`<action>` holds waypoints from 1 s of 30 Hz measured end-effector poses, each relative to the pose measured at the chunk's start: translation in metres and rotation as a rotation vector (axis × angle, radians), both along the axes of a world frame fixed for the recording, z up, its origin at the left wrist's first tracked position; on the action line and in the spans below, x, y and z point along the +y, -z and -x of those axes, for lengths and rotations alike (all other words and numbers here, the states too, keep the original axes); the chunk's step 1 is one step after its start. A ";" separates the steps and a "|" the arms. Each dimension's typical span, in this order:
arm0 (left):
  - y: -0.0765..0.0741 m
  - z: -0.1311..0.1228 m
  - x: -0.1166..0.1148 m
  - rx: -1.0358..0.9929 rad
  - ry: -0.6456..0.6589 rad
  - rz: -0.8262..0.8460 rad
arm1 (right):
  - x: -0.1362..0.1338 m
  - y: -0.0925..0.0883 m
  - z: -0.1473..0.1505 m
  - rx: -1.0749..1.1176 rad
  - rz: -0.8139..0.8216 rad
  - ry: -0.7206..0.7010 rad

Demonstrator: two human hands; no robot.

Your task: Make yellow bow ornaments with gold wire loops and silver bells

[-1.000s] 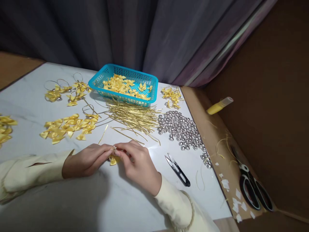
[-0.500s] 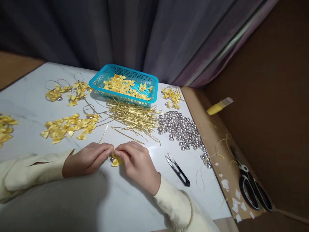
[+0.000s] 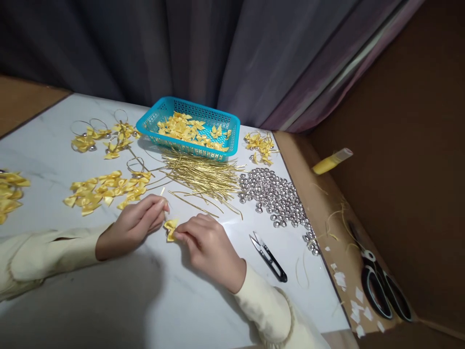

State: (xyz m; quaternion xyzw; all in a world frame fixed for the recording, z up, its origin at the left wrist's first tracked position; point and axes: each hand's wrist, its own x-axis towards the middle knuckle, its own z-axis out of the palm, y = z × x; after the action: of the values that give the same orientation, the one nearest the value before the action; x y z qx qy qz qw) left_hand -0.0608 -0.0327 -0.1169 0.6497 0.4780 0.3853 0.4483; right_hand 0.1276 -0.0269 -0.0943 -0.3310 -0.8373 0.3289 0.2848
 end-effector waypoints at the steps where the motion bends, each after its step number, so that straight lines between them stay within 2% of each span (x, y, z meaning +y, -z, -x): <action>1: 0.001 -0.001 0.002 -0.115 -0.026 0.049 | 0.001 0.000 0.000 0.002 0.010 -0.002; 3: 0.003 -0.002 0.006 -0.299 -0.064 0.130 | 0.003 -0.002 -0.002 0.009 0.047 0.000; 5: 0.003 -0.003 0.010 -0.396 -0.085 0.181 | 0.005 -0.005 -0.003 0.006 0.109 0.014; 10: 0.001 -0.001 0.016 -0.489 -0.120 0.233 | 0.014 -0.007 -0.009 0.058 0.357 0.136; 16: 0.003 0.001 0.017 -0.532 -0.092 0.249 | 0.027 0.004 -0.014 0.318 0.619 0.246; 23: 0.000 0.004 0.017 -0.383 -0.097 0.240 | 0.033 0.003 -0.020 0.536 0.625 0.416; 26: 0.000 0.005 0.017 -0.350 -0.099 0.238 | 0.036 0.003 -0.022 0.612 0.644 0.447; 28: 0.001 0.005 0.016 -0.344 -0.093 0.243 | 0.037 0.004 -0.023 0.584 0.626 0.439; 30: 0.001 0.005 0.016 -0.345 -0.084 0.248 | 0.037 0.007 -0.022 0.468 0.567 0.408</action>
State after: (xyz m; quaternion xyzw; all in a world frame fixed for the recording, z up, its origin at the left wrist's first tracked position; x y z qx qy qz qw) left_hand -0.0657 -0.0171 -0.1178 0.4934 0.4646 0.4472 0.5837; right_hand 0.1492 0.0099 -0.1012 -0.4716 -0.5436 0.5496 0.4242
